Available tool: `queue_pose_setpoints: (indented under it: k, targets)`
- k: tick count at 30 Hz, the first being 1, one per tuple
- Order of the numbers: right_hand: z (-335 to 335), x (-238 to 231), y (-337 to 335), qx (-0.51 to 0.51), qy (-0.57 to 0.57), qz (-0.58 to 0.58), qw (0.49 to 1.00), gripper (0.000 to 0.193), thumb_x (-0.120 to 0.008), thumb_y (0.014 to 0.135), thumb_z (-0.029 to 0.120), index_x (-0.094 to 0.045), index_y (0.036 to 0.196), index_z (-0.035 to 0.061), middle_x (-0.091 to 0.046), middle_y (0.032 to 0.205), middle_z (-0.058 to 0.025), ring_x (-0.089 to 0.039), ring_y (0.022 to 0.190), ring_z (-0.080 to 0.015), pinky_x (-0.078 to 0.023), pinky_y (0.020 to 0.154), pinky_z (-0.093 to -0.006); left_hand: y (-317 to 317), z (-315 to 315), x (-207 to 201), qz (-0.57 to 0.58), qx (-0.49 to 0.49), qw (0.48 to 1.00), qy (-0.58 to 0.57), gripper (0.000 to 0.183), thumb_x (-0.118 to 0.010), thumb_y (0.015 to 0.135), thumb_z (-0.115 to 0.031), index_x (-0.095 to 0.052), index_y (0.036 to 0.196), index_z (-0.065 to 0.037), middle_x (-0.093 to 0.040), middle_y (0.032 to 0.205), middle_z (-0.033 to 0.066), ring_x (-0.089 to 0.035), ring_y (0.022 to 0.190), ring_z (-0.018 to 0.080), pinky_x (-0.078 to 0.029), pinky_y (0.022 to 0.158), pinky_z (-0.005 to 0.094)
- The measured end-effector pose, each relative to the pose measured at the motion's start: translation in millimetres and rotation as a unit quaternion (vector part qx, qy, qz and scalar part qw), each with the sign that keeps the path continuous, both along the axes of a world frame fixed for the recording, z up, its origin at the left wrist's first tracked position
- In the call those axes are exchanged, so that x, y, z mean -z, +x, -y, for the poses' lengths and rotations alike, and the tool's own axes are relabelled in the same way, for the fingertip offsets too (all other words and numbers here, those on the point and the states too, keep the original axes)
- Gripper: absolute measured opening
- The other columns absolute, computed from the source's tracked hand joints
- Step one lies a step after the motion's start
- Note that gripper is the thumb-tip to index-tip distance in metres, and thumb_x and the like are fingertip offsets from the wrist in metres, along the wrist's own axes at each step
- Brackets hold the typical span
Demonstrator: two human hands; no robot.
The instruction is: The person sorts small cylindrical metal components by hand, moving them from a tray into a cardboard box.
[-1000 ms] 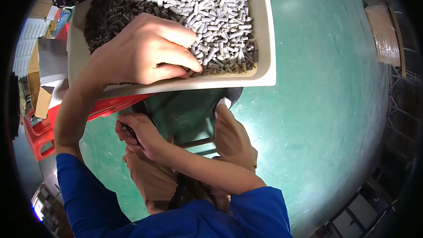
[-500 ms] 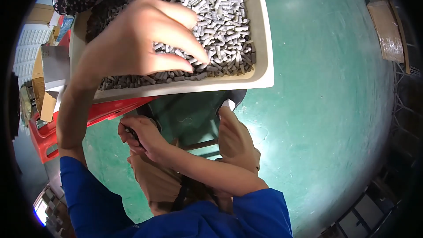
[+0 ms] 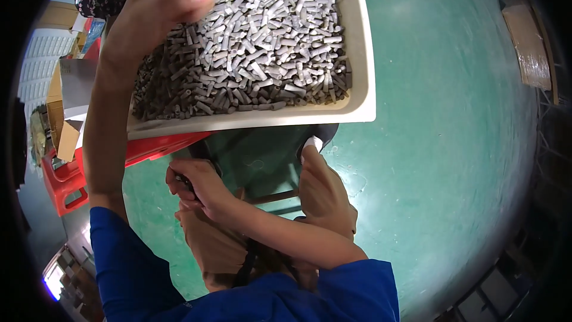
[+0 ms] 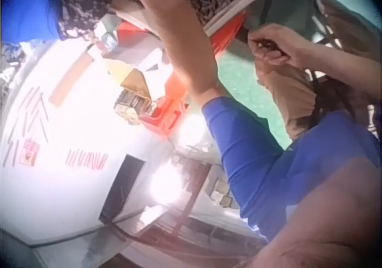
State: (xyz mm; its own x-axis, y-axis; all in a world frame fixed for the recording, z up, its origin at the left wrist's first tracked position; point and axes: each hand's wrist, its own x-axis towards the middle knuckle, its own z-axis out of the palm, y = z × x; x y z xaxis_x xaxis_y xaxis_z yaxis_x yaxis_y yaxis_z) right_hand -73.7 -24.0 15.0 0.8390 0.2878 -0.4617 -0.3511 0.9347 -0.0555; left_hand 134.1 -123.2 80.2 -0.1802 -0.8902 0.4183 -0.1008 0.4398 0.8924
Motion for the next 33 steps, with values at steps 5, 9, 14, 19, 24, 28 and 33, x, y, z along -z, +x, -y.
queue_pose_setpoints:
  k: [5, 9, 14, 19, 24, 28, 33]
  targets:
    - [0.4, 2.5, 0.1, 0.004, 0.002, -0.011, 1.0, 0.028, -0.04, 0.093, 0.02, -0.049, 0.072, 0.0033, -0.041, 0.061, -0.0011, -0.031, 0.043, -0.0048, -0.02, 0.036, -0.0193, -19.1, -11.6, -13.2, -0.342, 0.037, 0.908, 0.24, 0.012, -0.047, 0.089, -0.008, -0.053, 0.096, 0.0, -0.045, 0.068, -0.0029, -0.041, 0.055, 0.0027, -0.031, 0.047, 0.016]
    - [1.1, 2.1, 1.8, 0.009, -0.001, -0.015, 1.0, 0.028, -0.04, 0.093, 0.021, -0.048, 0.073, 0.0033, -0.041, 0.06, -0.0012, -0.031, 0.043, -0.005, -0.02, 0.036, -0.0192, -25.6, -9.4, -5.8, 0.138, -0.158, 0.962, 0.175, 0.008, -0.062, 0.076, -0.008, -0.058, 0.08, -0.002, -0.053, 0.073, -0.0011, -0.045, 0.063, 0.0062, -0.035, 0.056, 0.0234]
    - [-1.0, 8.3, 0.9, 0.007, -0.003, 0.003, 1.0, 0.028, -0.041, 0.093, 0.022, -0.048, 0.073, 0.0033, -0.041, 0.06, -0.0012, -0.03, 0.042, -0.005, -0.02, 0.036, -0.0191, -31.1, -11.3, 4.8, 0.334, -0.104, 0.937, 0.001, 0.018, -0.071, 0.066, -0.008, -0.066, 0.083, -0.005, -0.056, 0.072, 0.006, -0.05, 0.056, 0.0194, -0.038, 0.052, 0.0308]
    - [-4.0, 7.7, 5.5, 0.003, 0.0, -0.014, 1.0, 0.03, -0.042, 0.091, 0.021, -0.048, 0.069, 0.0025, -0.041, 0.054, -0.0024, -0.029, 0.038, -0.0061, -0.022, 0.035, -0.0211, -31.3, -12.2, 12.2, 0.367, -0.126, 0.921, -0.041, 0.017, -0.069, 0.066, -0.012, -0.064, 0.081, -0.005, -0.056, 0.074, 0.0097, -0.055, 0.065, 0.0289, -0.043, 0.058, 0.0365]
    - [-7.1, 13.0, 3.8, 0.011, 0.003, 0.001, 1.0, 0.029, -0.042, 0.092, 0.022, -0.048, 0.07, 0.0031, -0.041, 0.057, -0.0016, -0.029, 0.04, -0.0054, -0.021, 0.035, -0.0201, -33.7, -11.5, 11.9, 0.358, -0.127, 0.924, -0.045, 0.011, -0.069, 0.068, -0.01, -0.063, 0.075, -0.004, -0.054, 0.067, 0.0074, -0.054, 0.058, 0.0246, -0.041, 0.052, 0.0328]
    - [-6.8, 11.4, 3.7, 0.011, 0.006, 0.0, 1.0, 0.029, -0.043, 0.093, 0.023, -0.048, 0.072, 0.0037, -0.04, 0.061, -0.0006, -0.03, 0.042, -0.0048, -0.02, 0.036, -0.019, -34.8, -11.4, 3.5, 0.303, -0.097, 0.947, -0.05, 0.01, -0.069, 0.068, -0.007, -0.062, 0.075, -0.003, -0.052, 0.064, 0.0043, -0.047, 0.051, 0.0158, -0.035, 0.048, 0.0278]
    - [-5.4, 8.9, 3.0, 0.012, 0.008, 0.004, 1.0, 0.028, -0.043, 0.093, 0.022, -0.048, 0.073, 0.0035, -0.041, 0.061, -0.0008, -0.03, 0.042, -0.0049, -0.02, 0.036, -0.0191, -33.8, -17.5, -29.7, 0.048, -0.148, 0.971, 0.184, 0.013, -0.045, 0.089, -0.008, -0.054, 0.09, 0.001, -0.05, 0.071, -0.0008, -0.04, 0.053, 0.0019, -0.029, 0.044, 0.016]
